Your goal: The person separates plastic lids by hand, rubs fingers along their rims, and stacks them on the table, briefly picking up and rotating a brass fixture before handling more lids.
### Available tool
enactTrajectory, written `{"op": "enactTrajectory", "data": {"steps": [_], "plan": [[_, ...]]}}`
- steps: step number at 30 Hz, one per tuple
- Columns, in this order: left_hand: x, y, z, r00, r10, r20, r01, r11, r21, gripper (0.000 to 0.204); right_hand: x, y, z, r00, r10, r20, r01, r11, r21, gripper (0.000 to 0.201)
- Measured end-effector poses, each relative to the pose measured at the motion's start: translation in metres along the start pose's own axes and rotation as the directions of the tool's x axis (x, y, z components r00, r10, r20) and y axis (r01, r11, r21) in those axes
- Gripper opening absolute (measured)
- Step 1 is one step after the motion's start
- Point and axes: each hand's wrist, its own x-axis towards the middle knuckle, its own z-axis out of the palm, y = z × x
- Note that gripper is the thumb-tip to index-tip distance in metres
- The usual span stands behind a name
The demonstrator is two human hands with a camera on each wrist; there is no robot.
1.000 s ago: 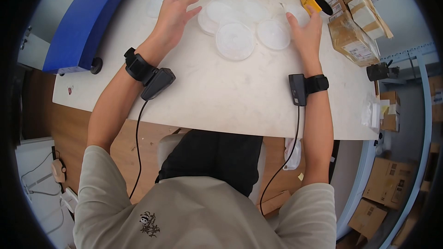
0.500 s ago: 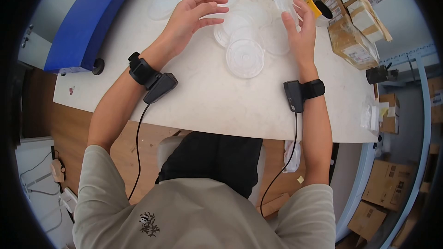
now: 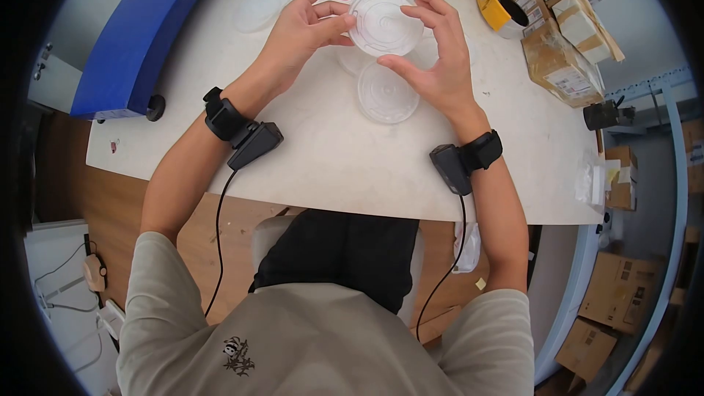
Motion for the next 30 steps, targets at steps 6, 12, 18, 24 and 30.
{"op": "enactTrajectory", "data": {"steps": [6,12,18,24,30], "plan": [[0.004,-0.002,-0.006,0.975,0.134,-0.174,-0.128,0.991,0.046,0.039,-0.005,0.000,0.000,0.967,0.233,0.108,-0.251,0.945,0.208,0.052],[0.006,0.000,-0.010,0.902,0.194,-0.386,-0.206,0.979,0.011,0.041,-0.005,-0.007,0.001,0.910,0.153,0.385,-0.174,0.985,0.020,0.065],[0.009,-0.002,-0.017,0.860,0.186,-0.474,-0.218,0.976,-0.012,0.035,-0.006,-0.003,0.000,0.891,0.048,0.452,0.010,0.992,-0.125,0.057],[0.009,-0.003,-0.018,0.863,0.161,-0.479,-0.192,0.981,-0.016,0.033,-0.012,0.024,-0.012,0.930,0.178,0.321,-0.079,0.951,-0.300,0.040],[0.010,-0.004,-0.019,0.849,0.155,-0.505,-0.197,0.980,-0.031,0.036,-0.018,0.051,-0.023,0.915,0.352,0.199,-0.223,0.850,-0.477,0.037]]}}
